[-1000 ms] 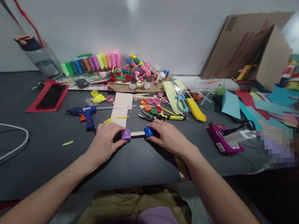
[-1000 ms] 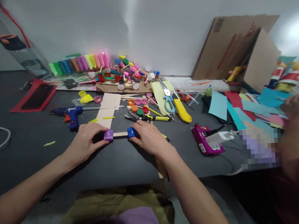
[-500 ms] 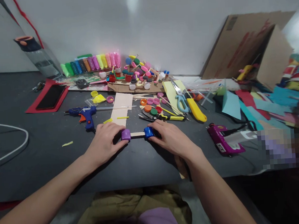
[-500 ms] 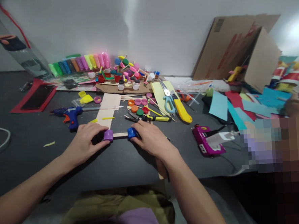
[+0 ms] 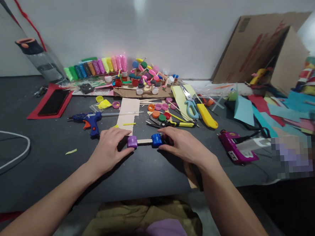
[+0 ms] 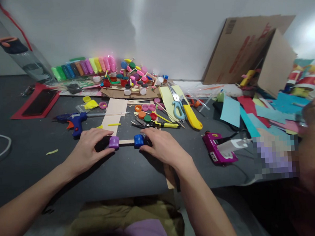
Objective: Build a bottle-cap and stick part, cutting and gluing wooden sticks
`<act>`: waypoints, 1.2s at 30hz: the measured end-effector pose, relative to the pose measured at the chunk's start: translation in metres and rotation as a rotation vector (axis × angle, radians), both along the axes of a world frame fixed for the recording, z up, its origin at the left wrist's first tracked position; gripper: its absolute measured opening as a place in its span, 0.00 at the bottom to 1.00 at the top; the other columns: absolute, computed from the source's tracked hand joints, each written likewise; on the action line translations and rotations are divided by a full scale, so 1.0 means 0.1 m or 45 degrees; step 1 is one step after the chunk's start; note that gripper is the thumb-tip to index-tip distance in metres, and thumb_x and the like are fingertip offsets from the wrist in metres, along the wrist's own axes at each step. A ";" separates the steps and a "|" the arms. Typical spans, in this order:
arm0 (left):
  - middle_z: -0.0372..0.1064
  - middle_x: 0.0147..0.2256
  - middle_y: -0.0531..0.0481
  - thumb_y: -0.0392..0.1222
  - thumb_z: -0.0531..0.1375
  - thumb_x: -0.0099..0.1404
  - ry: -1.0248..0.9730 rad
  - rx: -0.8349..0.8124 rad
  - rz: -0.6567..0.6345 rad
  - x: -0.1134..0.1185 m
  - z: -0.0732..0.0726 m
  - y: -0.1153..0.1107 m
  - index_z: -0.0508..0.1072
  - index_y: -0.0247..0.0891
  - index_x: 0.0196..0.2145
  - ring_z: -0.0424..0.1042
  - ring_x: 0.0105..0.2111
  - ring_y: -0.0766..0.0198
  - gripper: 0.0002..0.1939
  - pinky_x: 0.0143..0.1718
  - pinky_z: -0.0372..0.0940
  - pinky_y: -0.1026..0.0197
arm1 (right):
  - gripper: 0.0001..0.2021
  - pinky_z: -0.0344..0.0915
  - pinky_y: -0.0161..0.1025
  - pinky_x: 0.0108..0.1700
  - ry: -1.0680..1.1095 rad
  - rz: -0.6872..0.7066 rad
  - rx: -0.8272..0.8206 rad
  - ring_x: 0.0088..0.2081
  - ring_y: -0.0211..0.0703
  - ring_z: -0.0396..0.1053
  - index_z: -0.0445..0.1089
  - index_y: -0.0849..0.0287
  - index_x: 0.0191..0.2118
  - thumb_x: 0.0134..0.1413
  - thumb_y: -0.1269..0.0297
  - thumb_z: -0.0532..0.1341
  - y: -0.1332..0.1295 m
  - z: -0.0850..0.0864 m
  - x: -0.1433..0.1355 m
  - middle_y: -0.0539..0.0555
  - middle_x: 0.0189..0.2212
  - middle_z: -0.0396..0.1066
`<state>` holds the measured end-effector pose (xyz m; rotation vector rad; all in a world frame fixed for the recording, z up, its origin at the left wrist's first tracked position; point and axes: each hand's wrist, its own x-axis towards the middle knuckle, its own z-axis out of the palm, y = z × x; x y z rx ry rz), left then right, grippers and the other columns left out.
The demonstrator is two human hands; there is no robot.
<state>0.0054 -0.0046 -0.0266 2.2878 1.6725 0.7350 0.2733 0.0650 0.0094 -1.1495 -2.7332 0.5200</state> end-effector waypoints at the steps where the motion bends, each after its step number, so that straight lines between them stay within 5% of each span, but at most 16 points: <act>1: 0.72 0.50 0.42 0.51 0.61 0.65 -0.001 -0.008 -0.008 0.00 0.00 0.00 0.69 0.40 0.51 0.66 0.53 0.50 0.20 0.50 0.56 0.48 | 0.18 0.65 0.42 0.43 0.001 0.003 -0.005 0.43 0.49 0.72 0.67 0.58 0.54 0.59 0.62 0.63 0.00 0.00 0.00 0.58 0.46 0.74; 16: 0.76 0.45 0.49 0.44 0.61 0.66 -0.036 -0.190 -0.122 0.04 0.14 -0.24 0.71 0.43 0.48 0.71 0.46 0.55 0.13 0.47 0.58 0.51 | 0.11 0.65 0.39 0.39 -0.021 0.081 -0.081 0.38 0.46 0.73 0.70 0.57 0.48 0.59 0.64 0.63 -0.24 0.02 0.00 0.54 0.39 0.75; 25: 0.68 0.49 0.45 0.46 0.62 0.65 -0.098 -0.245 -0.022 0.04 0.05 -0.31 0.71 0.42 0.50 0.68 0.48 0.52 0.16 0.49 0.62 0.49 | 0.23 0.65 0.51 0.54 0.008 0.066 0.031 0.53 0.56 0.66 0.64 0.59 0.56 0.58 0.56 0.64 -0.34 0.04 -0.06 0.63 0.54 0.66; 30: 0.70 0.46 0.47 0.45 0.60 0.66 -0.276 -0.284 0.013 0.05 0.06 -0.33 0.72 0.42 0.47 0.69 0.45 0.54 0.13 0.49 0.64 0.50 | 0.15 0.68 0.48 0.47 -0.015 0.134 0.020 0.45 0.52 0.70 0.68 0.59 0.51 0.60 0.63 0.63 -0.33 -0.01 -0.18 0.59 0.43 0.70; 36: 0.72 0.45 0.49 0.44 0.62 0.65 -0.415 -0.284 0.048 0.08 0.10 -0.31 0.72 0.43 0.45 0.71 0.45 0.58 0.11 0.48 0.66 0.55 | 0.13 0.69 0.46 0.47 0.065 0.098 0.009 0.45 0.50 0.70 0.66 0.60 0.50 0.61 0.64 0.61 -0.35 -0.05 -0.16 0.59 0.45 0.69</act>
